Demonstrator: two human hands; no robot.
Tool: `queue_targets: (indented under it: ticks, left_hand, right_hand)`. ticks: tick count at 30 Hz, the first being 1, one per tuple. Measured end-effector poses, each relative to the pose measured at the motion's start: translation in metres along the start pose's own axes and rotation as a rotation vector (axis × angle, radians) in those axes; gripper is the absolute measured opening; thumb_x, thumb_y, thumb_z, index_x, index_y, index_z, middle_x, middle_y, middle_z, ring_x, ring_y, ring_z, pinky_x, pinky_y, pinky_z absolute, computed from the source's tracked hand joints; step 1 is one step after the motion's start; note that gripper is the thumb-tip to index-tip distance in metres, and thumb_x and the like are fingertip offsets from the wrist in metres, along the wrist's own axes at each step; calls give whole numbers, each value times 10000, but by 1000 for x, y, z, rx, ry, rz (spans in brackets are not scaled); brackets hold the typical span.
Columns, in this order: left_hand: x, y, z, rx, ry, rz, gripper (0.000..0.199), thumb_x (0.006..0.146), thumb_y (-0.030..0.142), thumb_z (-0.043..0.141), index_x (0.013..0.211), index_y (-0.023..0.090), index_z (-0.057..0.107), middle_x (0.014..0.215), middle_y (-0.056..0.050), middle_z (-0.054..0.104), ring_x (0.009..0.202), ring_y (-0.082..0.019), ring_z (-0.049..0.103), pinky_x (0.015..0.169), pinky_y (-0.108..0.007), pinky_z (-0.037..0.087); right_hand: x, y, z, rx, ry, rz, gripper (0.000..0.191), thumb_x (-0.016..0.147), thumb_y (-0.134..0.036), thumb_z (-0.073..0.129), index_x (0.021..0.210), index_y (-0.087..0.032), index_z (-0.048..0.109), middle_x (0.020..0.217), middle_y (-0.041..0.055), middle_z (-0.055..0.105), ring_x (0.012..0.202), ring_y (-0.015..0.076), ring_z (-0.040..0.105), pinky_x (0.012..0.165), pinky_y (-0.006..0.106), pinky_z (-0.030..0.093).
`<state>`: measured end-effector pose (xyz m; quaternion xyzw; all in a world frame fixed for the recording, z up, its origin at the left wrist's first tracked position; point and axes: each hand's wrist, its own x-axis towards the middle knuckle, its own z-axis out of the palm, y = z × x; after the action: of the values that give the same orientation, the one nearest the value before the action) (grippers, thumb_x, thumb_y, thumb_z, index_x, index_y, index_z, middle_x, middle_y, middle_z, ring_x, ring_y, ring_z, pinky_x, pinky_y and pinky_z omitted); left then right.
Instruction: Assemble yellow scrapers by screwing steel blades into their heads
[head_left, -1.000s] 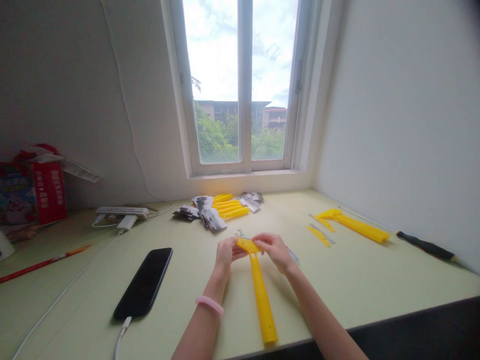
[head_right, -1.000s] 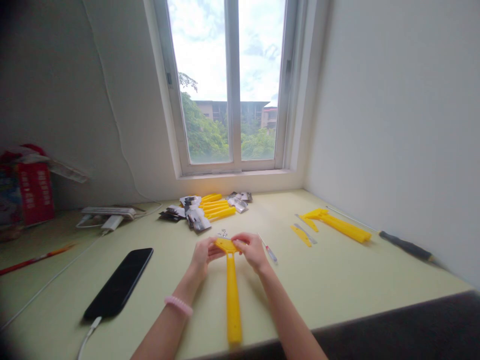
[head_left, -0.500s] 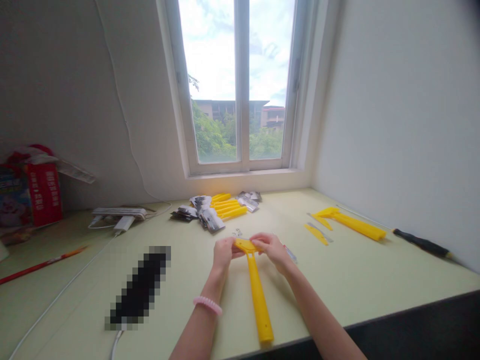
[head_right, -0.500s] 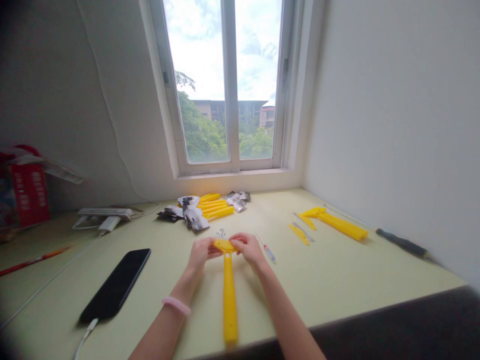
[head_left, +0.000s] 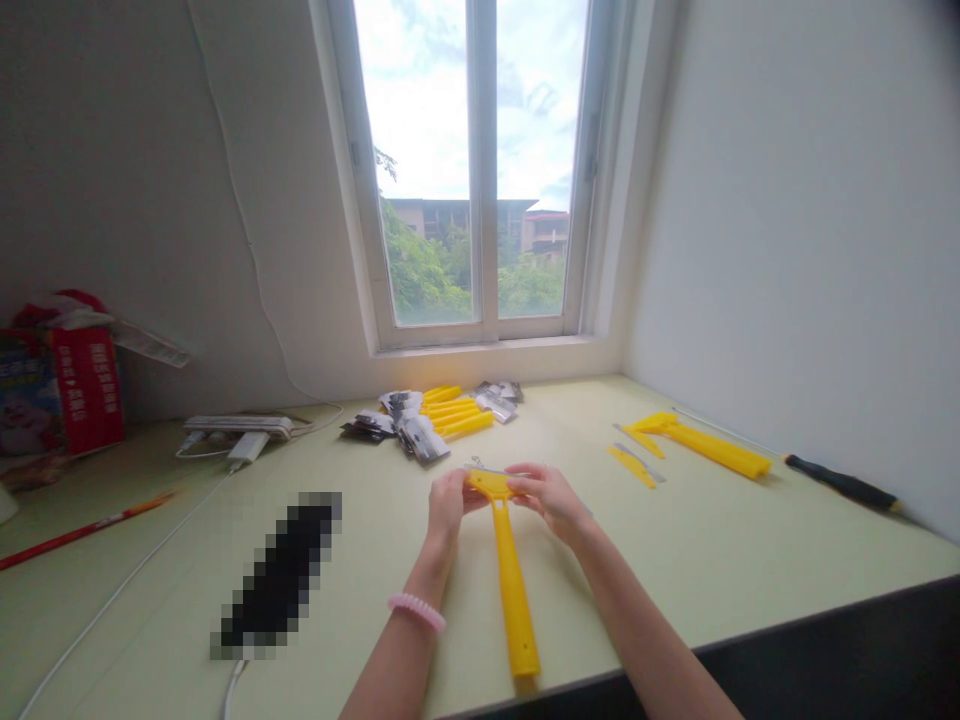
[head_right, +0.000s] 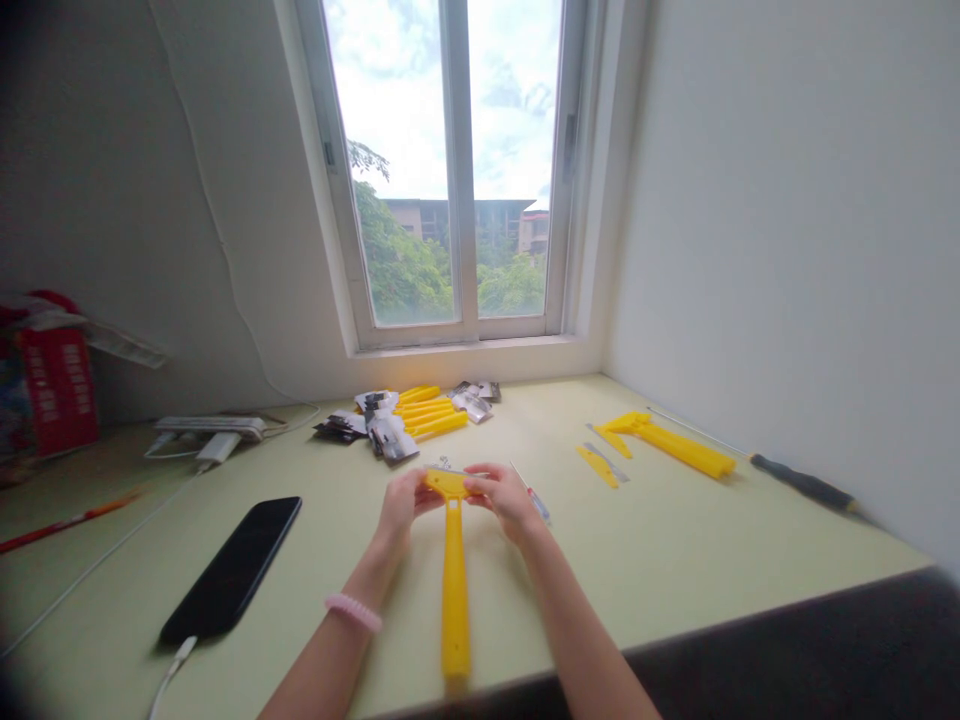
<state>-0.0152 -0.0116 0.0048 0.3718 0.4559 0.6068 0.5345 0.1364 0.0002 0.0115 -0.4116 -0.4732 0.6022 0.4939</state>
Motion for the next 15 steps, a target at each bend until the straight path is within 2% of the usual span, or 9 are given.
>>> queue_targets:
  ticks: [2, 5, 8, 11, 15]
  left_hand:
    - [-3, -1, 1, -11, -47, -46, 280, 752, 315, 472, 874, 93, 590, 774, -115, 672, 586, -172, 641, 578, -289, 516]
    - [-9, -6, 7, 38, -206, -166, 426, 741, 462, 477, 969, 110, 544, 780, -117, 655, 531, -177, 630, 522, -290, 501]
    - [-14, -14, 16, 108, -334, -174, 490, 737, 498, 462, 1032, 107, 480, 677, -95, 637, 435, -168, 590, 451, -288, 473]
    - [-16, -19, 22, 112, -290, -116, 397, 768, 435, 404, 954, 92, 472, 527, -37, 579, 338, -126, 510, 350, -223, 384]
    - [-14, -20, 21, 93, -283, -75, 297, 757, 391, 395, 829, 115, 478, 450, 1, 533, 279, -90, 429, 304, -192, 290]
  right_hand:
    - [0, -2, 0, 32, 17, -16, 286, 500, -209, 724, 759, -119, 644, 721, 56, 658, 642, 145, 601, 645, 284, 471]
    - [0, -3, 0, 82, 36, -40, 308, 487, -217, 733, 763, -122, 636, 681, 35, 646, 618, 132, 590, 636, 275, 468]
    - [0, -2, 1, 95, 42, -57, 325, 481, -233, 738, 766, -124, 626, 671, 28, 640, 616, 128, 587, 634, 272, 466]
    - [-1, 0, 3, 84, 25, -53, 329, 479, -237, 735, 764, -124, 616, 680, 27, 634, 625, 135, 591, 634, 277, 469]
    - [0, 5, 6, -4, 40, -41, 301, 513, -239, 702, 779, -140, 601, 663, 17, 620, 630, 145, 594, 619, 283, 470]
